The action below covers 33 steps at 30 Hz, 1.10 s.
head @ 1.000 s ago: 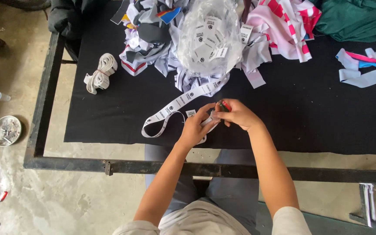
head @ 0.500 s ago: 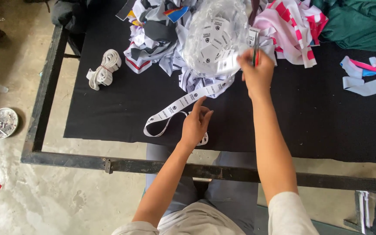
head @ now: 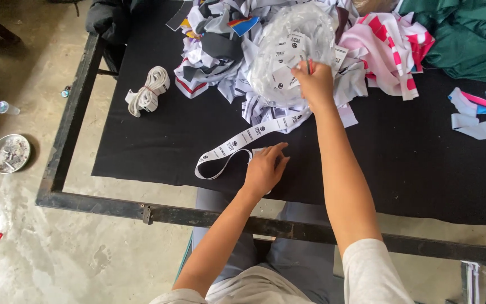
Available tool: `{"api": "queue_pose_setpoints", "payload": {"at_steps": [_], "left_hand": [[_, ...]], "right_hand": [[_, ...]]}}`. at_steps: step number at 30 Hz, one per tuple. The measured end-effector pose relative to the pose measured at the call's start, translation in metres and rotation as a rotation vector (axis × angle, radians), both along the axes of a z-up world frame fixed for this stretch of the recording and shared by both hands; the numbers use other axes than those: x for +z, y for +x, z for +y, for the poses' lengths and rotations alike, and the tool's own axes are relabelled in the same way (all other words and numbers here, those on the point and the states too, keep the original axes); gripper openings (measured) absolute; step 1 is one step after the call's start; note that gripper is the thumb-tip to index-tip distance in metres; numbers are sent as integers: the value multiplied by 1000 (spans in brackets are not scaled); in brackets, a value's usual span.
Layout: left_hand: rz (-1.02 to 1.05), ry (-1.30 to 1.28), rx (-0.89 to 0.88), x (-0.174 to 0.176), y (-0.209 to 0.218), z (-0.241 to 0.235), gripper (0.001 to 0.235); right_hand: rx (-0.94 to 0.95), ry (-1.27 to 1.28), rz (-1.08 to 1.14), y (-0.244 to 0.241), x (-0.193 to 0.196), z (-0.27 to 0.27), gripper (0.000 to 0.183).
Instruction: Cutting individual clothing labels from a continuous printed strip using a thread nipper.
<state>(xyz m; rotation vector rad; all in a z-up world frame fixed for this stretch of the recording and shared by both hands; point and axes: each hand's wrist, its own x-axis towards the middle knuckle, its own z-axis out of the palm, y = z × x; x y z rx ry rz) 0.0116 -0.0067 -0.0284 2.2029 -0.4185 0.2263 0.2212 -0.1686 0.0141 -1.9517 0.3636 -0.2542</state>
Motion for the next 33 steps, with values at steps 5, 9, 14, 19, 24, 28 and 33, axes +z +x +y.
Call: {"api": "queue_pose_setpoints", "payload": {"at_steps": [5,9,14,19,24,28,33], "left_hand": [[-5,299,3,8,-5,8,43],[81,363,-79,-16,0,7,46],[69,350,-109,-51,9,5,35],[55,260,-103,-72,17,6,35],[5,128,-14,-78,17,8,33],[-87,211,22,-42,7,9,30],[-40,635,154,-42,2,8,43]], "right_hand": [[41,-264,16,-32,29,-8,37],[59,-363,-302,-95,93,8,18],[-118,-597,-207,-140,17,-40,19],[-133,-635,89,-192,-22,-47,20],[-109,-1057,-374,-231,-12,-12,46],[10,-902,-621,-242,-27,10,22],[-42,-767,-655,-242,-43,-6,7]]}}
